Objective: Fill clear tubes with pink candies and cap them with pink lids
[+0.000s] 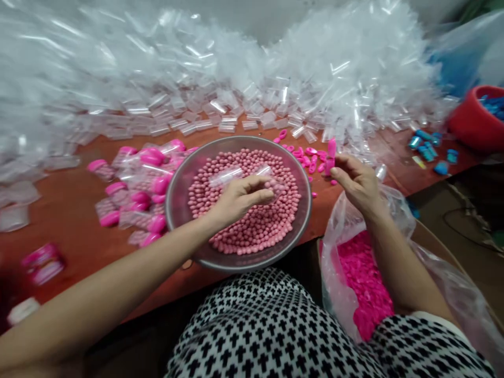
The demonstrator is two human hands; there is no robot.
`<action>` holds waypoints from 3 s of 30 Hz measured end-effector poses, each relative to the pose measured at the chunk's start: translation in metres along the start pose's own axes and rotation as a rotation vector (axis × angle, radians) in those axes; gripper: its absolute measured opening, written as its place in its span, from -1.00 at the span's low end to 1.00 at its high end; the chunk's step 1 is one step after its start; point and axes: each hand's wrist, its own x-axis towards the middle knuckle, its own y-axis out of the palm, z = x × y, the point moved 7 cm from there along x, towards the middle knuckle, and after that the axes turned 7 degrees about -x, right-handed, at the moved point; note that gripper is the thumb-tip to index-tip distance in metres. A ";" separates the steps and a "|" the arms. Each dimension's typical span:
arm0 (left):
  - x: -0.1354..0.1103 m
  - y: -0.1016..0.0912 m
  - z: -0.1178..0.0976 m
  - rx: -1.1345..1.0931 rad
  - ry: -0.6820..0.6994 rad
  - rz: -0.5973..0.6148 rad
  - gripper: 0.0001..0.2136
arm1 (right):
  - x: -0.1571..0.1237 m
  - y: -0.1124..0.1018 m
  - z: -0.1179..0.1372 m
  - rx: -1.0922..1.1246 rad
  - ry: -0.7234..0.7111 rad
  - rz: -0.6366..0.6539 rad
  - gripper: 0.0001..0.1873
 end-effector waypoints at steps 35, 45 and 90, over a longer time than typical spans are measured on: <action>-0.021 -0.003 -0.026 0.410 0.475 -0.026 -0.84 | -0.019 0.070 0.135 -0.440 -0.594 0.093 -0.78; -0.022 0.004 -0.026 0.816 0.635 0.002 -0.81 | -0.020 0.084 0.128 -0.529 -0.775 0.141 -0.62; -0.001 -0.015 -0.007 -0.279 0.119 -0.158 -0.91 | 0.004 0.112 0.110 -0.646 -0.516 -0.033 -0.25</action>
